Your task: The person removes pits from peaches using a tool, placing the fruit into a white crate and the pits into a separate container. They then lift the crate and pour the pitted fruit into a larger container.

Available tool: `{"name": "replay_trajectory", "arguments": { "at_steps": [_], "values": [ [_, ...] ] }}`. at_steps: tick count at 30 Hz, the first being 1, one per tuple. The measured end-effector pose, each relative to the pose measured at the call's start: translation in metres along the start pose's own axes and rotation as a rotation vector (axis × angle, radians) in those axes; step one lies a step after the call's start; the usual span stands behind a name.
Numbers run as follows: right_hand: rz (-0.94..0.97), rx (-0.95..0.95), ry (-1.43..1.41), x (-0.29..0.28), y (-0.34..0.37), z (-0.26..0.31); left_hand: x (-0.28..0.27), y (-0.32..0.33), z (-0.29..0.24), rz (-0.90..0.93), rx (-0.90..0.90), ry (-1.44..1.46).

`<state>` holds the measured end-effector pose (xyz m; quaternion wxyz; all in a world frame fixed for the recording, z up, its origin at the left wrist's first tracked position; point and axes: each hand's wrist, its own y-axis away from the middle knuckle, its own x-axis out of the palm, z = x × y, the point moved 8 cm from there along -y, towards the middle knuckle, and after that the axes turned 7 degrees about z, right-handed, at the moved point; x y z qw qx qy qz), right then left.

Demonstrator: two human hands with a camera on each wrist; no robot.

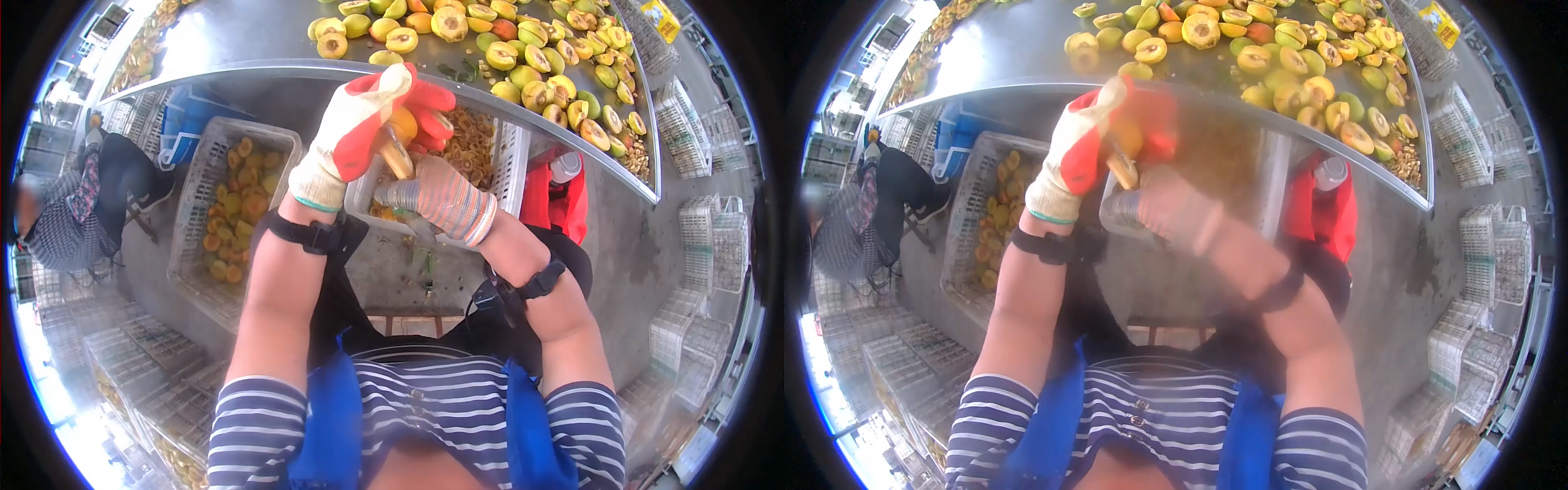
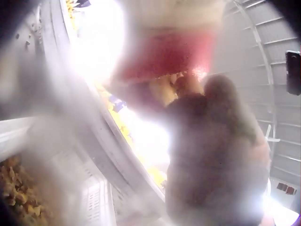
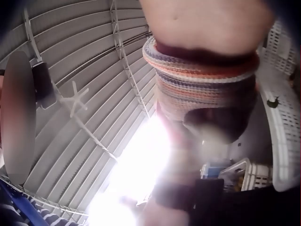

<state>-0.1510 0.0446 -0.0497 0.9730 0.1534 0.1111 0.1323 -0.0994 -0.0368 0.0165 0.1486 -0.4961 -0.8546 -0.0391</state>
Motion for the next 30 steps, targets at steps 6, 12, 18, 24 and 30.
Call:
{"name": "replay_trajectory", "arguments": {
  "at_steps": [6, 12, 18, 24, 30],
  "values": [
    [0.124, -0.046, -0.098, 0.000, 0.014, 0.004, 0.014, 0.002, 0.000, 0.008, 0.176, -0.028],
    [0.137, -0.240, -0.443, -0.004, 0.024, 0.011, 0.026, 0.001, 0.006, 0.111, 0.137, 0.051],
    [0.160, -0.045, -0.204, -0.015, 0.024, -0.026, 0.028, -0.010, 0.037, -0.069, -0.008, 0.395],
    [0.059, -0.092, -0.280, -0.029, 0.041, -0.016, 0.020, -0.028, 0.062, 0.089, 0.103, 0.687],
    [-0.212, -0.138, 0.600, -0.061, 0.036, -0.071, 0.000, -0.008, 0.043, -0.233, 0.014, 0.479]
  ]
}}
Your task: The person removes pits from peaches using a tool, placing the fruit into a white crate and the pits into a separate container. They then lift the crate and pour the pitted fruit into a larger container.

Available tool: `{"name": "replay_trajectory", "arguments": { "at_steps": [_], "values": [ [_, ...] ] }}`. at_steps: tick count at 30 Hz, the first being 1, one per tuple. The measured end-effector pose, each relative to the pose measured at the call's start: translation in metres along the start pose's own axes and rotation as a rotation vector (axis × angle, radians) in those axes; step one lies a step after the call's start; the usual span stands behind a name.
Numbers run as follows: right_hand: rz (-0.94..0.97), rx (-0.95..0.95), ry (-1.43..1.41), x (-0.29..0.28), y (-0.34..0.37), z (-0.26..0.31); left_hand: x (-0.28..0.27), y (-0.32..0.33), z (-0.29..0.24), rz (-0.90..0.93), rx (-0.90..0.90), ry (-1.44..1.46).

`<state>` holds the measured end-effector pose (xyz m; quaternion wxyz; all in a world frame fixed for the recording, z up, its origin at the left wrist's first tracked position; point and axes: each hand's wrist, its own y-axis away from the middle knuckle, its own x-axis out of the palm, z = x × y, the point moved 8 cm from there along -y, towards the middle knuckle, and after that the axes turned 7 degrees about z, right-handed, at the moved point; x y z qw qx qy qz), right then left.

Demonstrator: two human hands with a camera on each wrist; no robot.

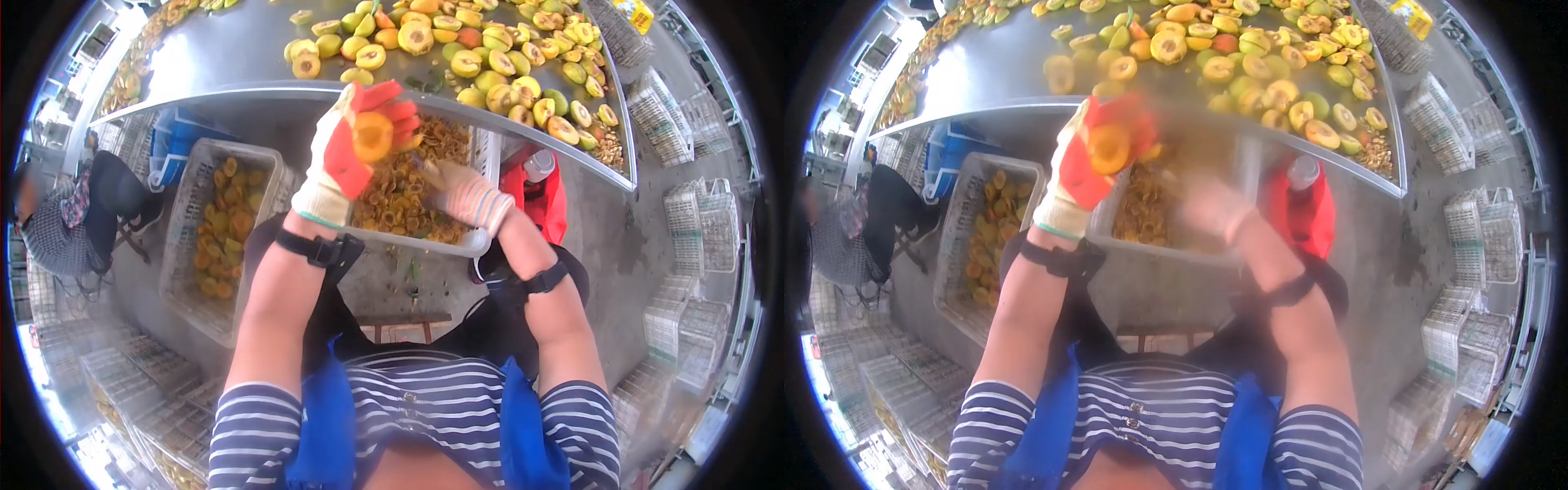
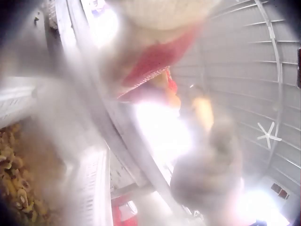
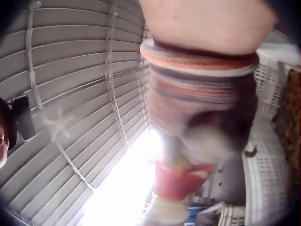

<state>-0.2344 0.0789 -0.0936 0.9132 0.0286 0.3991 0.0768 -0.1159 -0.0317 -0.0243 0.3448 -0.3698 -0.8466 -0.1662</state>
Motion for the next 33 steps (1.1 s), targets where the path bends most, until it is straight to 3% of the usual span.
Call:
{"name": "replay_trajectory", "arguments": {
  "at_steps": [2, 4, 6, 7, 8, 9, 10, 11, 13, 15, 17, 19, 23, 25, 27, 29, 31, 32, 33],
  "values": [
    [0.001, 0.001, 0.319, -0.005, 0.002, -0.002, -0.007, 0.003, -0.018, -0.065, -0.003, -0.065],
    [0.186, 0.147, 0.233, -0.013, 0.015, 0.010, -0.003, 0.021, -0.058, -0.160, 0.108, -0.257],
    [0.258, 0.296, 0.109, -0.021, 0.030, 0.007, -0.008, 0.053, -0.107, -0.252, 0.156, -0.459],
    [0.244, 0.273, 0.117, -0.028, 0.037, 0.012, -0.013, 0.073, -0.133, -0.329, 0.164, -0.617],
    [0.230, 0.246, 0.126, -0.036, 0.043, 0.020, -0.038, 0.094, -0.162, -0.534, 0.100, -0.825],
    [0.216, 0.217, 0.137, -0.043, 0.046, 0.026, -0.049, 0.113, -0.191, -0.686, 0.306, -1.087],
    [0.133, 0.171, 0.149, -0.052, 0.045, 0.029, -0.055, 0.129, -0.213, -0.797, 0.399, -1.424],
    [0.052, 0.124, 0.161, -0.059, 0.042, 0.030, -0.053, 0.132, -0.218, -0.718, 0.441, -1.128],
    [-0.093, 0.060, 0.196, -0.076, 0.032, 0.036, -0.038, 0.135, -0.216, -0.702, 0.569, -0.879],
    [-0.216, 0.024, 0.247, -0.100, 0.009, 0.040, -0.008, 0.110, -0.189, -0.561, 0.498, -0.718],
    [-0.124, 0.190, 0.259, -0.130, -0.014, 0.054, -0.009, 0.071, -0.148, -0.298, 0.408, -0.540],
    [-0.179, 0.196, 0.313, -0.151, -0.048, 0.045, 0.000, 0.044, -0.107, -0.190, 0.246, -0.450],
    [-0.212, 0.191, 0.502, -0.189, -0.122, 0.036, -0.034, 0.017, -0.057, -0.232, 0.036, -0.459],
    [-0.219, 0.249, 0.507, -0.203, -0.156, 0.049, -0.026, 0.014, -0.054, -0.155, 0.036, -0.330],
    [-0.278, 0.306, 0.452, -0.207, -0.194, 0.041, -0.018, 0.006, -0.063, -0.107, 0.056, -0.307],
    [-0.151, 0.220, 0.403, -0.189, -0.247, -0.012, -0.019, 0.006, -0.068, -0.123, 0.072, -0.381],
    [-0.084, 0.192, 0.410, -0.171, -0.252, -0.019, -0.017, 0.020, -0.084, -0.099, 0.209, -0.470],
    [-0.055, 0.174, 0.408, -0.163, -0.252, -0.022, -0.034, 0.019, -0.077, -0.088, 0.180, -0.446],
    [-0.036, 0.149, 0.396, -0.157, -0.252, -0.025, -0.036, 0.026, -0.081, -0.005, 0.321, -0.391]
  ]
}}
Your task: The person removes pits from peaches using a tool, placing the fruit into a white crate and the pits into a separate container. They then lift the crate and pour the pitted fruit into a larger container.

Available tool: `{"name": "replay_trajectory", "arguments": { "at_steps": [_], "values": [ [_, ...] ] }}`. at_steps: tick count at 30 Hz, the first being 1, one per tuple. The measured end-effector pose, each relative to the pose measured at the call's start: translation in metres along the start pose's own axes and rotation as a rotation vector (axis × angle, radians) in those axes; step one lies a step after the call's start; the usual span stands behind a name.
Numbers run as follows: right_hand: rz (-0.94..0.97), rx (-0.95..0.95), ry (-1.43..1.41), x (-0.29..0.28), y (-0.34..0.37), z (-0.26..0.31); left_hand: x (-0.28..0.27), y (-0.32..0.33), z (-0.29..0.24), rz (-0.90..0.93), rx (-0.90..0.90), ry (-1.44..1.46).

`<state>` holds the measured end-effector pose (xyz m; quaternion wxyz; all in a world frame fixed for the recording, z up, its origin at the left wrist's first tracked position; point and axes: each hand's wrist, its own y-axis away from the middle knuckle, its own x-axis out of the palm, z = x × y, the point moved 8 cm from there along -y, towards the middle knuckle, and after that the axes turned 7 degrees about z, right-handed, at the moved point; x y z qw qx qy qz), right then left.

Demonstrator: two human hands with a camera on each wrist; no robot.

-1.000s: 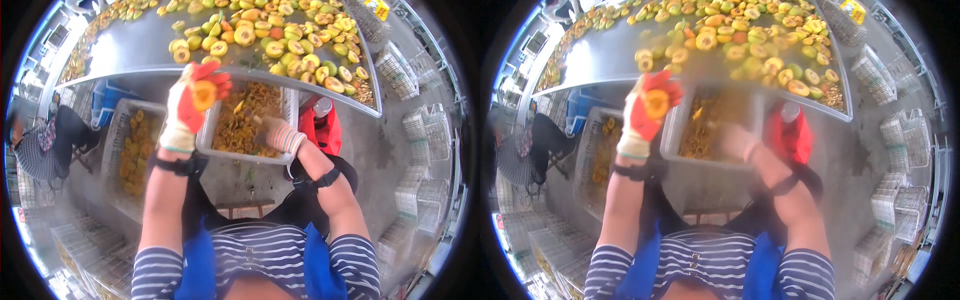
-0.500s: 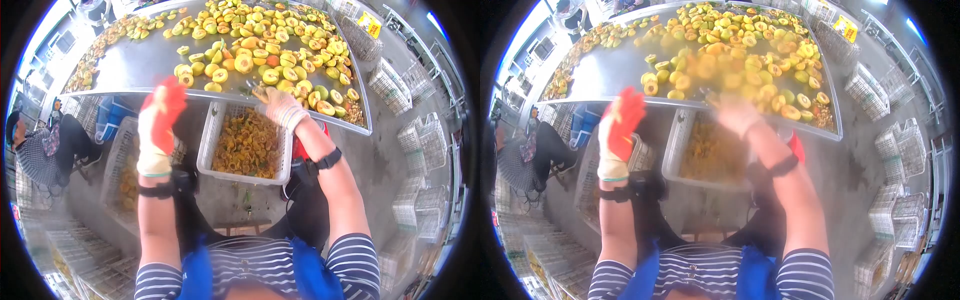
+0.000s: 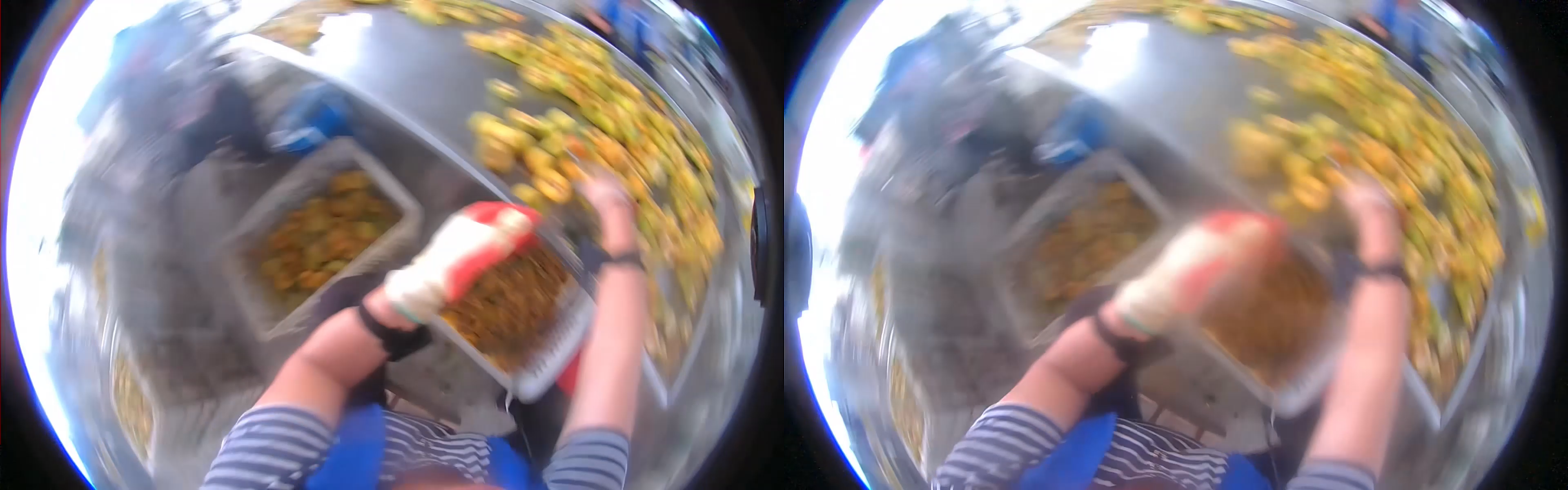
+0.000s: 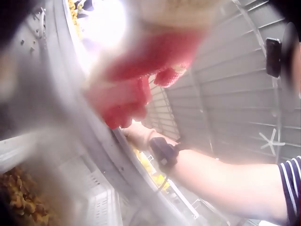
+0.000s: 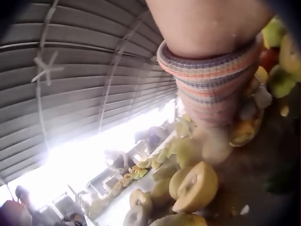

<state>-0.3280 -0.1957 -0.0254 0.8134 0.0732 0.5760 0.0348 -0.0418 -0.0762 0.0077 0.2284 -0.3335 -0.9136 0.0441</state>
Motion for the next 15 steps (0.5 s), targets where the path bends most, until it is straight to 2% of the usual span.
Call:
{"name": "replay_trajectory", "arguments": {
  "at_steps": [1, 2, 4, 6, 9, 10, 12, 13, 15],
  "values": [
    [0.010, -0.019, -0.012, 0.006, 0.000, -0.004, -0.012, -0.005, 0.018, -0.098, -0.142, -0.056],
    [0.016, -0.024, -0.027, 0.013, 0.000, -0.007, -0.009, 0.001, -0.003, -0.063, -0.116, -0.063],
    [0.024, -0.015, -0.035, 0.021, 0.001, -0.008, -0.025, -0.002, 0.017, -0.145, -0.175, 0.025],
    [0.032, 0.026, -0.045, 0.023, 0.014, -0.012, -0.030, 0.001, 0.022, -0.125, -0.138, -0.014],
    [0.010, 0.138, -0.031, 0.016, 0.055, -0.007, -0.022, 0.019, 0.018, -0.066, -0.156, 0.081],
    [-0.072, 0.255, 0.039, 0.008, 0.075, -0.013, -0.017, 0.019, 0.023, -0.079, -0.154, 0.106],
    [-0.168, 0.080, 0.085, -0.009, 0.102, 0.015, -0.005, 0.035, -0.004, -0.099, -0.137, 0.116],
    [-0.213, -0.011, 0.109, -0.019, 0.112, 0.032, 0.000, 0.047, -0.017, -0.197, -0.328, 0.017],
    [-0.197, -0.292, -0.178, -0.028, 0.147, 0.089, 0.011, 0.053, -0.035, -0.222, -0.224, -0.006]
  ]
}}
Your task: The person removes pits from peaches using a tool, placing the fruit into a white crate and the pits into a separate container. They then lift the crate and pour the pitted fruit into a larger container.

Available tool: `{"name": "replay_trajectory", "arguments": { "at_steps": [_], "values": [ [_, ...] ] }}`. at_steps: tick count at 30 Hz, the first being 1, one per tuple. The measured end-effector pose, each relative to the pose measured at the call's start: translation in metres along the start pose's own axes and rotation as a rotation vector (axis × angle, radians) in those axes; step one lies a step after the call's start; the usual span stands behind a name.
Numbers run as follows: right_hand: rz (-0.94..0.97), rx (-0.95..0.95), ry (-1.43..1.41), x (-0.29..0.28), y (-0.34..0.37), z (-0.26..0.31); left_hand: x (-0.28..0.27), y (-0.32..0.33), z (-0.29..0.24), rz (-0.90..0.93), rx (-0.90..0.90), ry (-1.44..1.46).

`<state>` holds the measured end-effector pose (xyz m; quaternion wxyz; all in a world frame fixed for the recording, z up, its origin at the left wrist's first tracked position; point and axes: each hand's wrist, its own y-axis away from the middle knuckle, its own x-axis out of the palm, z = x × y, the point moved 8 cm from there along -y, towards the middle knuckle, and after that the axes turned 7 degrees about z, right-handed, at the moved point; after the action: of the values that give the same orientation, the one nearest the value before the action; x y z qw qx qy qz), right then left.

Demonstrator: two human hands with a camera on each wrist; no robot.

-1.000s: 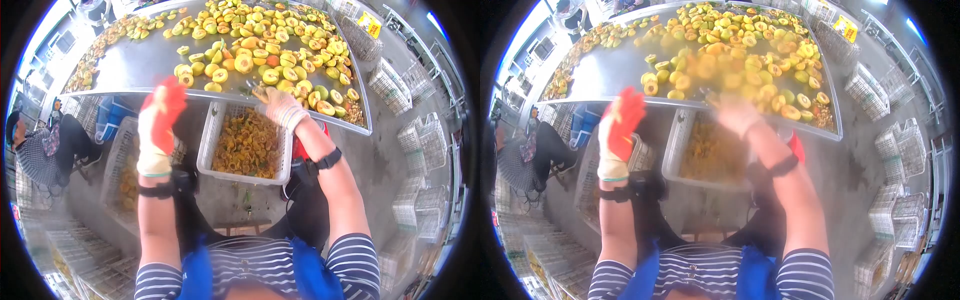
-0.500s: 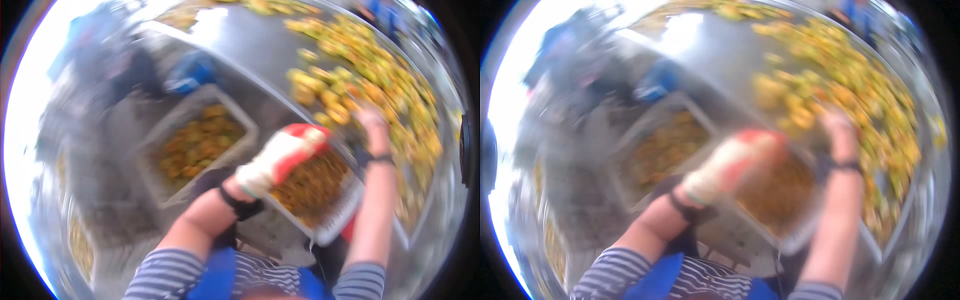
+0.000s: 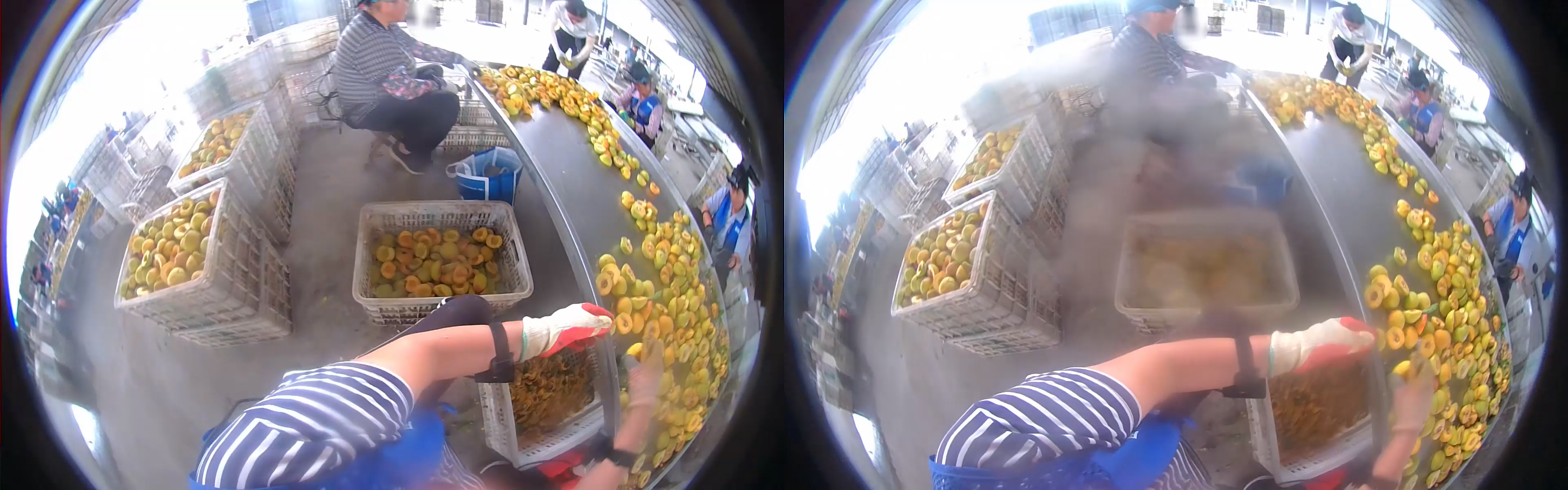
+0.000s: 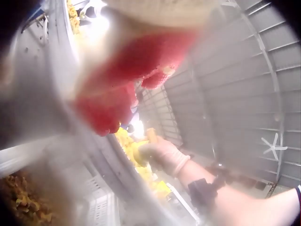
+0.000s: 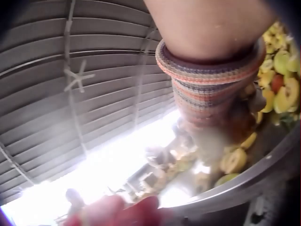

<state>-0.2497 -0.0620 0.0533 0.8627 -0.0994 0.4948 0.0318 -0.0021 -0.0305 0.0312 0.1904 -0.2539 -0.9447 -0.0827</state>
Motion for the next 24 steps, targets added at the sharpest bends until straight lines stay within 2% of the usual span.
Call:
{"name": "replay_trajectory", "arguments": {
  "at_steps": [1, 2, 3, 5, 6, 8, 11, 13, 15, 17, 20, 22, 24],
  "values": [
    [0.003, -0.123, -0.156, -0.002, 0.013, 0.035, 0.005, 0.007, -0.008, -0.011, 0.052, -0.005],
    [0.029, -0.212, -0.072, 0.003, 0.025, 0.067, 0.013, 0.017, -0.008, 0.060, 0.032, -0.006],
    [0.051, -0.300, 0.012, 0.012, 0.035, 0.098, 0.019, 0.027, -0.010, 0.124, 0.121, 0.091],
    [0.091, -0.293, -0.014, 0.029, 0.052, 0.145, 0.031, 0.051, -0.005, 0.258, 0.294, 0.276],
    [0.111, -0.200, -0.124, 0.035, 0.059, 0.160, 0.033, 0.061, 0.000, 0.290, 0.233, 0.387],
    [0.134, -0.139, -0.257, 0.046, 0.072, 0.181, 0.030, 0.092, -0.001, 0.349, 0.302, 0.333],
    [0.123, -0.207, -0.324, 0.048, 0.094, 0.207, 0.025, 0.133, -0.016, 0.340, 0.326, 0.174],
    [0.101, -0.210, -0.356, 0.041, 0.106, 0.219, 0.034, 0.165, -0.036, 0.254, 0.218, 0.144],
    [-0.020, -0.318, -0.276, 0.035, 0.107, 0.212, 0.039, 0.158, -0.024, 0.300, 0.188, 0.403],
    [-0.121, -0.327, -0.347, 0.023, 0.109, 0.201, 0.043, 0.157, -0.018, 0.335, 0.179, 0.599],
    [-0.134, -0.123, -0.716, 0.016, 0.114, 0.178, 0.049, 0.160, -0.022, 0.343, 0.162, 0.764],
    [-0.151, -0.262, -0.369, 0.024, 0.113, 0.166, 0.045, 0.157, -0.027, 0.446, 0.407, 0.315],
    [-0.122, -0.282, -0.345, 0.021, 0.124, 0.189, 0.052, 0.157, -0.016, 0.462, 0.254, 0.434]
  ]
}}
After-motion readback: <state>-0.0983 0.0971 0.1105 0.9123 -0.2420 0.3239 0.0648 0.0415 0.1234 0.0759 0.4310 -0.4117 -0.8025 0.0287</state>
